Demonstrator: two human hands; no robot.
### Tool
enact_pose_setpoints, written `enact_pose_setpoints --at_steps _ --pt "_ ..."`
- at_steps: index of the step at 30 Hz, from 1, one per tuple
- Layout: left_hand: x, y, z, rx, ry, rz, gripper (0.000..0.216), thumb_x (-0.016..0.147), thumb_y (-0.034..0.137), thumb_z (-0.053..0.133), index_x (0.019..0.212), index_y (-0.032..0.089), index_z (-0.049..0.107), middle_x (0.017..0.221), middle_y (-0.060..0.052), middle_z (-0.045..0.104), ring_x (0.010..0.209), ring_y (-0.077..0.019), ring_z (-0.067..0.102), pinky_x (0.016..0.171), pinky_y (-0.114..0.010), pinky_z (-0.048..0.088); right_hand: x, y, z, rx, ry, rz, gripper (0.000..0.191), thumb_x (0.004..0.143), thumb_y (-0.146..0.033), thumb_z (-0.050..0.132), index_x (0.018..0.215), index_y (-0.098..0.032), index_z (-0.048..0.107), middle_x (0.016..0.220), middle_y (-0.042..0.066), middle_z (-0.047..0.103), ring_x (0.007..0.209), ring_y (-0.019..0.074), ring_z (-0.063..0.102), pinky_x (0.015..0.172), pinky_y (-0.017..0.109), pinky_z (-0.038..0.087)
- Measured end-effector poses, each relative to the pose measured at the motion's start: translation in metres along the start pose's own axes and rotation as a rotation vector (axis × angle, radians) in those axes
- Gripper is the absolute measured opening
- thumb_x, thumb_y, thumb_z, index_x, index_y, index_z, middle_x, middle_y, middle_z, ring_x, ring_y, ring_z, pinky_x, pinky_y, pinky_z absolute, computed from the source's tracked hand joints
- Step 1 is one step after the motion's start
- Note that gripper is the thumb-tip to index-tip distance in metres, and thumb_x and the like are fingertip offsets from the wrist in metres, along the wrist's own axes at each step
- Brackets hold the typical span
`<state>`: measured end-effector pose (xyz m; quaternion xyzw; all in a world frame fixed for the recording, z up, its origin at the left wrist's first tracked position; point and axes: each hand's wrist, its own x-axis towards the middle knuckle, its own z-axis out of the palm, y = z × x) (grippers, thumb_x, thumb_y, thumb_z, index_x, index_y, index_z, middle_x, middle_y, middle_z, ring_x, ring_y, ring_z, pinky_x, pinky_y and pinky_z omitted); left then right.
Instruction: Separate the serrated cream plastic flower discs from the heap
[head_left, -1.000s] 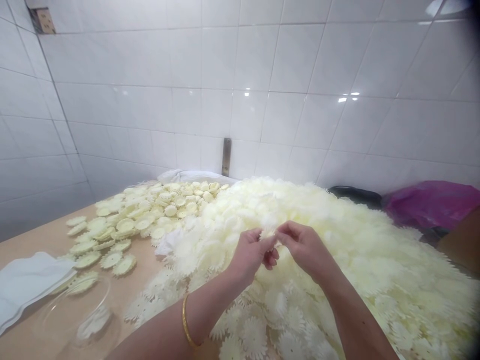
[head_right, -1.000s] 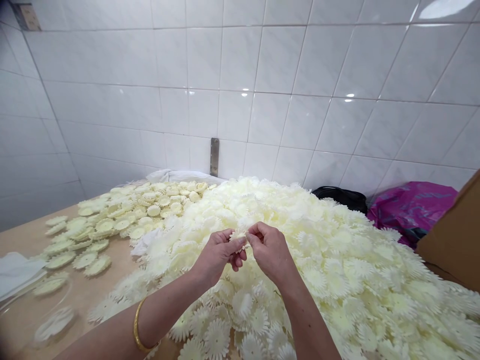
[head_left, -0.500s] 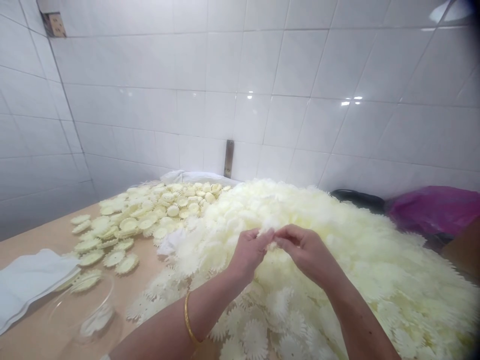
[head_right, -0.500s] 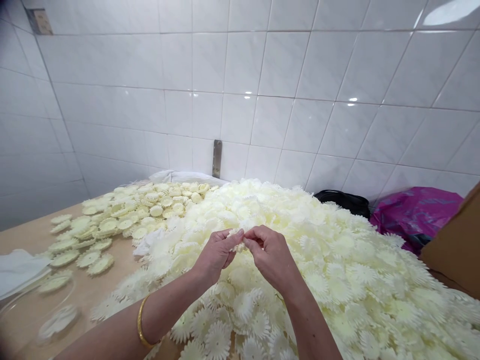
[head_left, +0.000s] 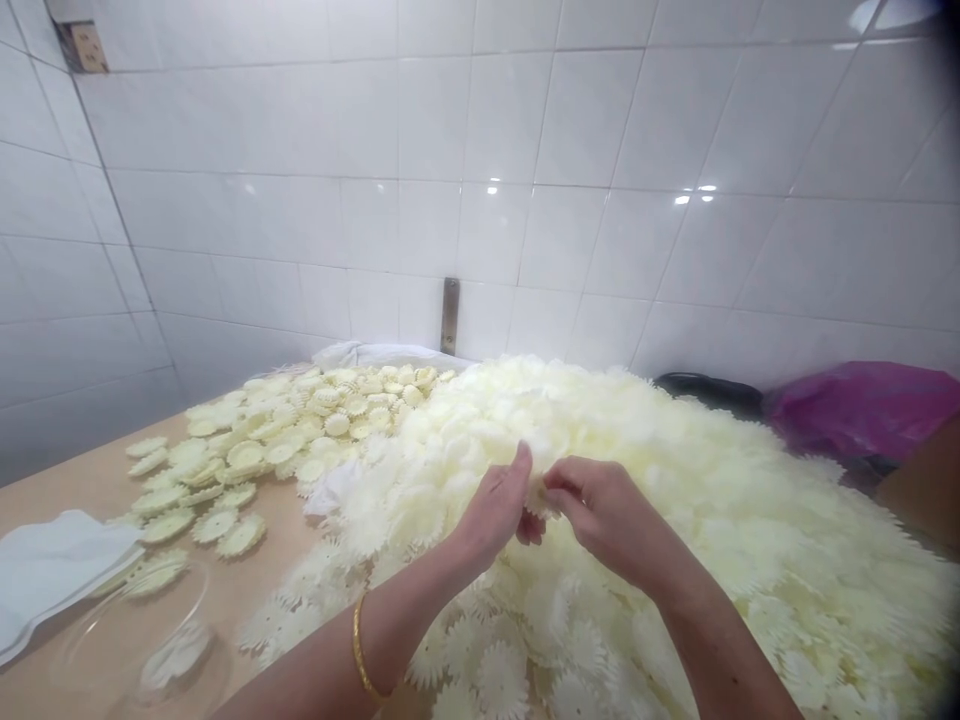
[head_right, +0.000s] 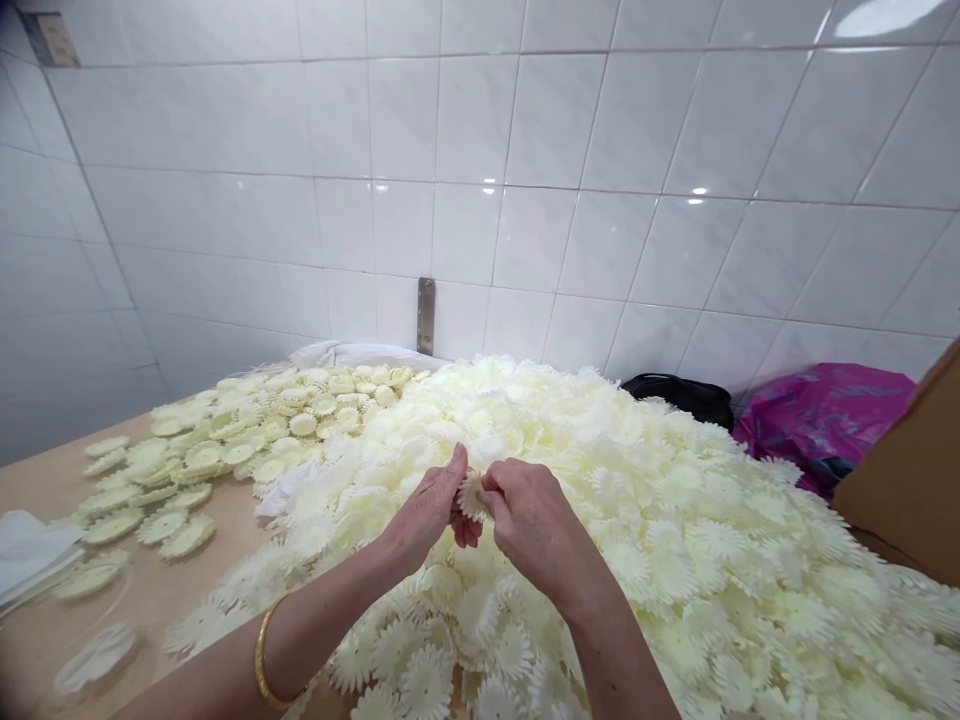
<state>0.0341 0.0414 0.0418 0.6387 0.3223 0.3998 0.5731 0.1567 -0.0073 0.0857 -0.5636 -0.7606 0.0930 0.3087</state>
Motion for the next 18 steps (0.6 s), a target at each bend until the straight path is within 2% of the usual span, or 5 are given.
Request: enact_pose_setpoints --at_steps 4,8,12,18 --pt "-0.0003 0.0028 -0.001 -0.029 -0.051 0.013 0.059 0.075 0.065 0.034 0.053 0.013 0.052 0.044 -0.003 0.051 0.039 -0.0101 0.047 0.042 -0.021 0.036 0.0025 0.0001 0.002 -0.007 0.03 -0.033 0.029 0.082 -0.018 0.035 0.059 -0.019 0.051 0.058 0.002 0.054 0.054 0.0142 0.05 0.053 0.027 0.038" --pt "0.0003 0.0042 -0.0057 -0.096 -0.074 0.013 0.051 0.075 0.06 0.041 0.065 0.012 0.055 0.048 -0.002 0.052 0.041 -0.0105 0.05 0.044 -0.022 0.039 0.0039 0.0006 0.0007 0.04 0.078 0.003 0.025 0.082 -0.021 0.039 0.059 -0.019 0.049 0.058 0.001 0.054 0.054 0.0137 0.049 0.052 0.026 0.038" --pt "0.0011 0.0023 -0.0096 -0.113 -0.075 0.018 0.053 0.075 0.061 0.04 0.065 0.012 0.055 0.054 -0.004 0.054 0.045 -0.0116 0.052 0.046 -0.023 0.041 0.0027 -0.0001 -0.0025 0.136 0.006 0.004 0.023 0.081 -0.024 0.043 0.062 -0.019 0.055 0.066 0.002 0.06 0.059 0.0141 0.053 0.054 0.026 0.041" --pt "-0.0019 0.0064 -0.0087 -0.104 -0.115 0.001 0.055 0.075 0.061 0.039 0.069 0.01 0.059 0.061 -0.006 0.058 0.053 -0.0125 0.056 0.059 -0.028 0.046 0.0014 -0.0023 0.0042 -0.079 0.064 -0.009 0.024 0.082 -0.022 0.04 0.063 -0.018 0.055 0.063 0.004 0.057 0.055 0.0151 0.051 0.051 0.027 0.04"
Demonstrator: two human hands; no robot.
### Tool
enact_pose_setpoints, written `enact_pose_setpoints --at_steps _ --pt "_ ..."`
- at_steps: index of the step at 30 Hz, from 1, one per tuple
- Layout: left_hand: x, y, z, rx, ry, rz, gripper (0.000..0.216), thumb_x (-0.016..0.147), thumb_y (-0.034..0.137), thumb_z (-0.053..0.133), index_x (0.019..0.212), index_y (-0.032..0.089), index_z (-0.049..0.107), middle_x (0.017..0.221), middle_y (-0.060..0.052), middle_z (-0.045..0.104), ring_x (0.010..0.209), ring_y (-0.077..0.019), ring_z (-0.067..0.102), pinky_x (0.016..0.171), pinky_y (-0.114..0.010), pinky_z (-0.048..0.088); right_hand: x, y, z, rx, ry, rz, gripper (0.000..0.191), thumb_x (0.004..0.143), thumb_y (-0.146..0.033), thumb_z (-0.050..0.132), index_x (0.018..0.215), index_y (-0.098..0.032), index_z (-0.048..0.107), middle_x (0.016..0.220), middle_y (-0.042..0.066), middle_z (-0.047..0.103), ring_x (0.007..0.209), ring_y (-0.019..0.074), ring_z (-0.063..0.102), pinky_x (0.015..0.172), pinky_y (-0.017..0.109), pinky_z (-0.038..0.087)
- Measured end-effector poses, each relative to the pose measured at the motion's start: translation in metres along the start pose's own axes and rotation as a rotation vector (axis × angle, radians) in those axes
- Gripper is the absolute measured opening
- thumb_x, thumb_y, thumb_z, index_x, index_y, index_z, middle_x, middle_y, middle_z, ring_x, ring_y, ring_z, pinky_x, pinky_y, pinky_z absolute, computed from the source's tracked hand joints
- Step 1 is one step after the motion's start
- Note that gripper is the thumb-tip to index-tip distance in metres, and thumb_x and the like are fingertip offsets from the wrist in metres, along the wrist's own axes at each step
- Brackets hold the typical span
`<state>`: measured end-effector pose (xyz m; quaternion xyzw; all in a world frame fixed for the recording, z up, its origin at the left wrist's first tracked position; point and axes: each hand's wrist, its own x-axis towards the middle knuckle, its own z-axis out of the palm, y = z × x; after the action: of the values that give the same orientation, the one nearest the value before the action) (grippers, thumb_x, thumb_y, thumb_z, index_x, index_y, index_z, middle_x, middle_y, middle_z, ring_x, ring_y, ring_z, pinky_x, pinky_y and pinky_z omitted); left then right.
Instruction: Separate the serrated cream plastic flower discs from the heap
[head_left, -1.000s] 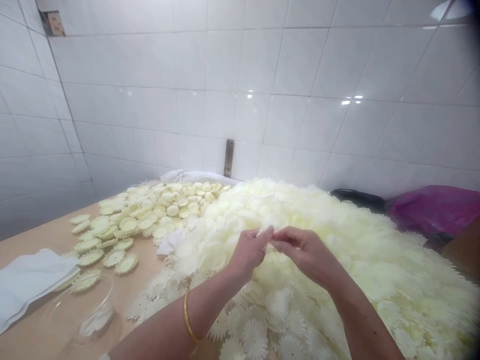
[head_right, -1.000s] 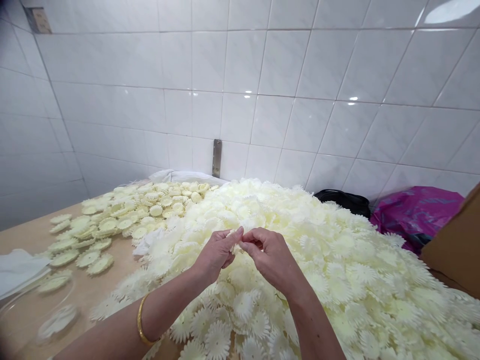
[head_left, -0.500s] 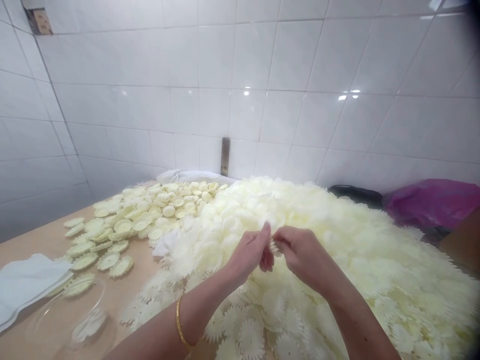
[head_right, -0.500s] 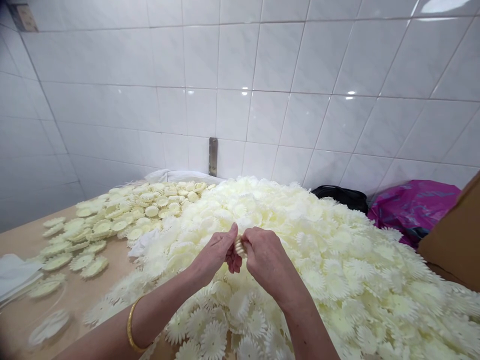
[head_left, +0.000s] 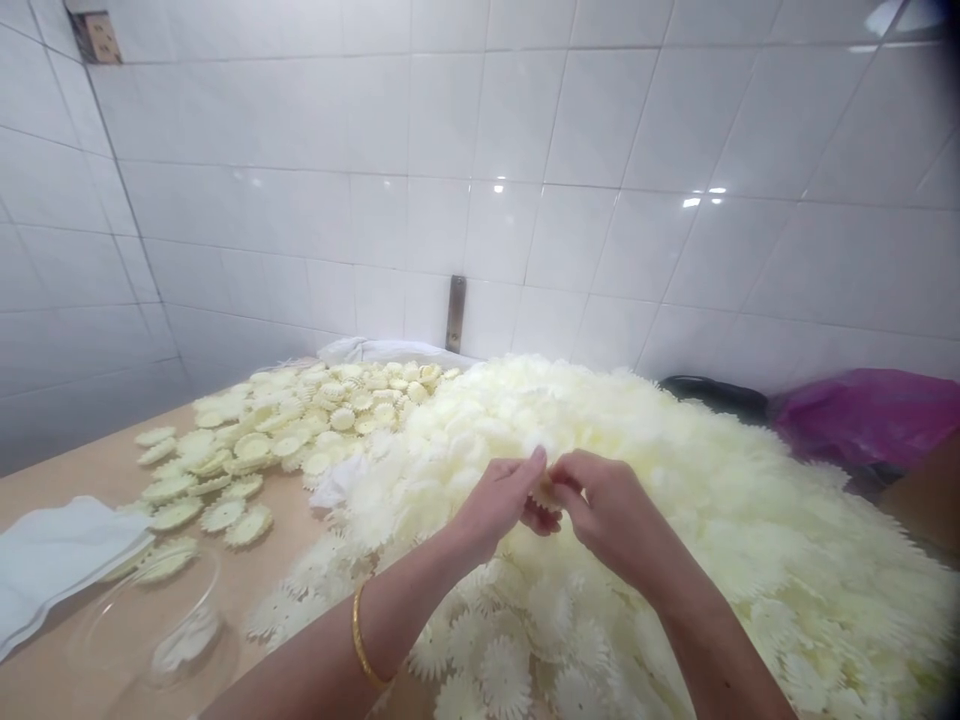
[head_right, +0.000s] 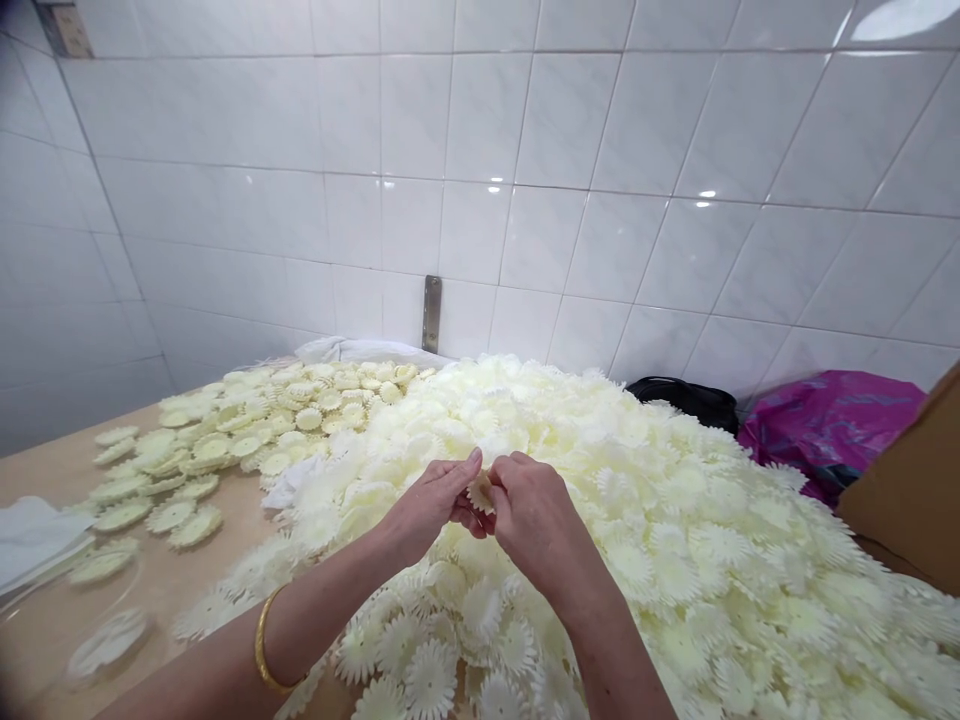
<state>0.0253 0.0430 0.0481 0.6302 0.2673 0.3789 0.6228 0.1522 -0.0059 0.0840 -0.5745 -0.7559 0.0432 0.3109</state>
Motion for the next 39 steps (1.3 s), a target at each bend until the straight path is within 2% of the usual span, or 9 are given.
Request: enact_pose_setpoints --at_steps 8,12,17,23,27,31,39 --pt "0.002 0.001 -0.001 -0.103 -0.032 -0.029 0.044 0.071 0.054 0.054 0.069 0.01 0.058 0.06 -0.005 0.058 0.053 -0.0116 0.056 0.059 -0.027 0.047 0.002 0.0 0.004 -0.074 0.044 -0.011 0.02 0.079 -0.016 0.037 0.063 -0.019 0.049 0.065 0.005 0.055 0.055 0.0151 0.05 0.05 0.025 0.037" --pt "0.004 0.002 -0.003 -0.272 -0.038 -0.091 0.043 0.071 0.052 0.055 0.074 0.009 0.059 0.059 -0.007 0.06 0.053 -0.0145 0.059 0.058 -0.029 0.048 0.004 0.002 0.004 0.007 0.107 -0.019 0.021 0.081 -0.02 0.036 0.061 -0.02 0.043 0.06 0.002 0.052 0.053 0.0136 0.048 0.049 0.024 0.036" --pt "0.005 0.005 -0.003 -0.374 -0.079 -0.127 0.041 0.07 0.048 0.059 0.075 0.008 0.059 0.063 -0.009 0.062 0.055 -0.0159 0.061 0.057 -0.027 0.047 0.004 0.008 0.0 0.133 0.121 0.034 0.019 0.081 -0.024 0.038 0.064 -0.02 0.046 0.058 0.0 0.052 0.054 0.0133 0.048 0.051 0.024 0.036" --pt "0.004 0.003 -0.002 -0.337 0.014 -0.049 0.041 0.07 0.051 0.058 0.07 0.01 0.055 0.061 -0.006 0.061 0.053 -0.0136 0.059 0.053 -0.025 0.045 0.004 0.014 -0.009 0.142 0.308 0.142 0.018 0.08 -0.028 0.042 0.068 -0.018 0.051 0.061 0.001 0.057 0.057 0.0144 0.053 0.055 0.026 0.039" --pt "0.003 0.002 -0.002 -0.12 0.141 0.028 0.043 0.07 0.054 0.054 0.066 0.012 0.055 0.055 -0.004 0.059 0.049 -0.0122 0.056 0.053 -0.025 0.044 0.003 0.009 -0.011 0.165 0.189 0.015 0.018 0.08 -0.029 0.046 0.071 -0.018 0.058 0.069 0.003 0.06 0.064 0.0158 0.055 0.06 0.028 0.042" --pt "0.002 0.002 -0.001 -0.025 0.165 0.077 0.045 0.073 0.055 0.05 0.062 0.012 0.058 0.056 -0.004 0.058 0.052 -0.0128 0.057 0.055 -0.026 0.045 0.002 0.003 -0.007 0.141 0.043 -0.027 0.019 0.08 -0.026 0.046 0.07 -0.019 0.061 0.068 0.003 0.06 0.063 0.0158 0.054 0.058 0.028 0.041" --pt "0.005 -0.006 -0.002 -0.153 0.117 -0.027 0.047 0.07 0.058 0.051 0.068 0.012 0.058 0.054 -0.005 0.06 0.051 -0.0152 0.059 0.058 -0.03 0.048 0.003 0.001 0.001 0.007 0.076 -0.03 0.023 0.081 -0.02 0.041 0.06 -0.018 0.051 0.062 0.003 0.055 0.057 0.015 0.05 0.053 0.026 0.037"
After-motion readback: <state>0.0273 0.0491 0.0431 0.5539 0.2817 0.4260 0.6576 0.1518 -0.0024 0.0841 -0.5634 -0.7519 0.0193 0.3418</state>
